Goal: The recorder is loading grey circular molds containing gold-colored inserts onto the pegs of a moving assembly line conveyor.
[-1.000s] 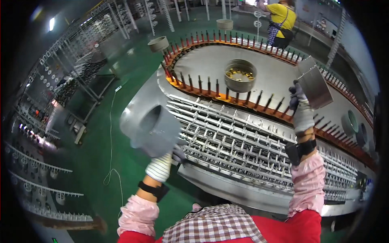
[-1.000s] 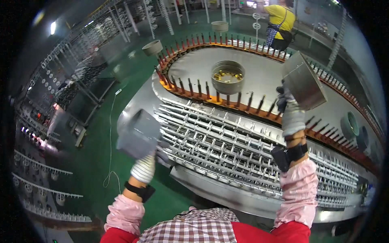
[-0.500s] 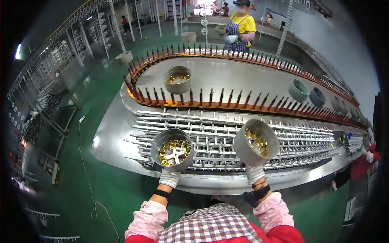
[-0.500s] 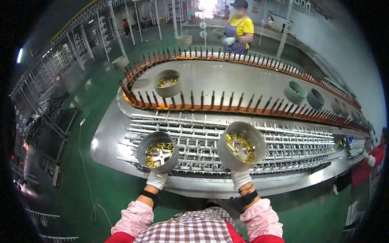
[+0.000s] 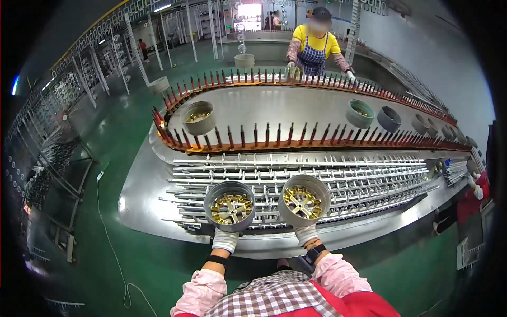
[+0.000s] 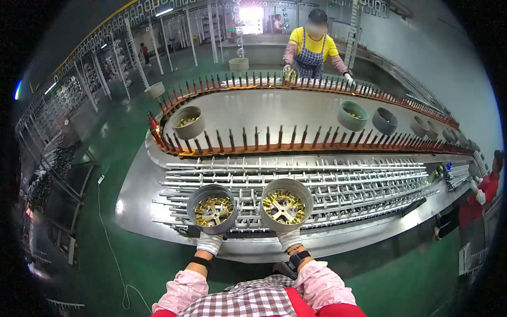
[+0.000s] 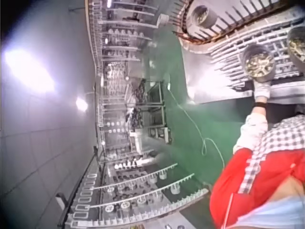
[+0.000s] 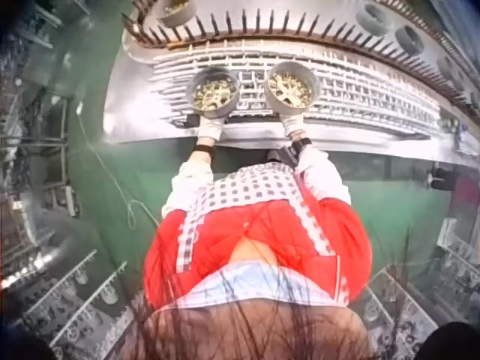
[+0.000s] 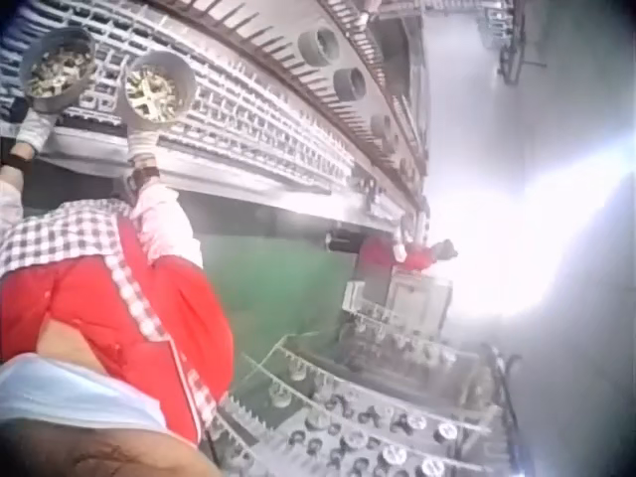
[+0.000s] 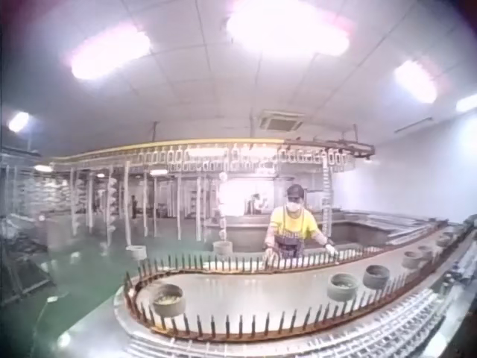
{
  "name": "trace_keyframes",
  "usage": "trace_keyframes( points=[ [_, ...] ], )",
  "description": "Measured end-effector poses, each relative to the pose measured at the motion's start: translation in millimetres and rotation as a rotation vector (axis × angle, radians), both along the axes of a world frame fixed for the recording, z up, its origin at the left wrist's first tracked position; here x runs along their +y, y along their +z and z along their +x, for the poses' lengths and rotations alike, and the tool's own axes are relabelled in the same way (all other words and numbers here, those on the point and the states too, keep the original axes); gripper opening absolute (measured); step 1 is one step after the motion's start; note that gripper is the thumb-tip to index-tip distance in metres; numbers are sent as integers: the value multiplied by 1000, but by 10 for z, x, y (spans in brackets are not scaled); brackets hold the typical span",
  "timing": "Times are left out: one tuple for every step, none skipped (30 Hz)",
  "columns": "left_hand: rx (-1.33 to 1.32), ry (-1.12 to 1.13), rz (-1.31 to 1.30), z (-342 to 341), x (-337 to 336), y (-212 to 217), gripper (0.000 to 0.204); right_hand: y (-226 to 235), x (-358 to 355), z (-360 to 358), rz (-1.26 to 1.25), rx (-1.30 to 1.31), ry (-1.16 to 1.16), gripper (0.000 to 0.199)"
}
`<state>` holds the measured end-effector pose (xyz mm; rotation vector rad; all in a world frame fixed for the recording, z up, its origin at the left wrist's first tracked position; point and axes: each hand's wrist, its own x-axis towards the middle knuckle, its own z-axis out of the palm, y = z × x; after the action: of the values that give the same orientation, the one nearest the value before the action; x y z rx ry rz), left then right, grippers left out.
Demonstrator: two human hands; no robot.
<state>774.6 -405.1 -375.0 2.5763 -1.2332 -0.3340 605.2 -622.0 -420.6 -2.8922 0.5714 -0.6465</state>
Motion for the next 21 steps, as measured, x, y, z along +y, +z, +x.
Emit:
trace_keyframes(
  points=[
    [-3,-24,-15,-3,-14,-9,34,28,8,-48,0,6,-12,24],
    [-18,-2,-103,2,34,-93,35,5,46,-61,5,11,-15,24],
    [-34,18,-193,10,90,-181,36,-22,85,-41,13,9,-7,24],
    [-176,23,-213,55,202,-361,36,-45,158,-20,23,12,10,24],
    [-319,31,-236,128,262,-485,37,-72,253,30,41,7,30,24],
    [-158,32,-209,17,170,-268,36,-117,228,-44,53,15,8,24],
    [-10,47,-173,-73,139,-8,36,-141,212,-97,73,13,1,24],
    [-186,40,-214,16,146,-151,36,-131,262,-44,88,10,22,24],
    [-353,29,-250,67,184,-401,36,-151,277,-40,108,4,33,24],
    [-469,-22,-97,83,157,-508,36,-168,249,-73,125,0,30,24],
    [-585,-55,66,90,160,-571,36,-183,223,-100,148,-5,38,24],
    [-589,-27,54,93,76,-524,36,-152,153,-130,172,-18,41,24],
    [-416,6,119,48,46,-487,38,-156,113,-173,233,-39,50,24],
    [-355,4,192,22,-4,-452,38,-145,35,-258,334,-60,62,24],
    [-297,12,267,17,-6,-452,38,-42,-38,-326,573,-60,81,24],
    [-487,79,341,196,224,-1011,38,338,0,-335,1036,23,195,26],
    [-488,71,339,157,113,-972,38,720,-183,-534,1494,101,245,28],
    [-425,83,385,43,-28,-792,38,730,-529,-670,1325,102,332,30],
    [-358,116,444,-38,-88,-693,38,817,-824,-724,1264,177,261,30],
    [-269,216,398,2,-61,-834,38,910,-1130,-734,1223,119,225,25],
    [-269,234,410,10,-39,-893,38,1247,-1374,-690,1025,163,340,30]
  ],
)
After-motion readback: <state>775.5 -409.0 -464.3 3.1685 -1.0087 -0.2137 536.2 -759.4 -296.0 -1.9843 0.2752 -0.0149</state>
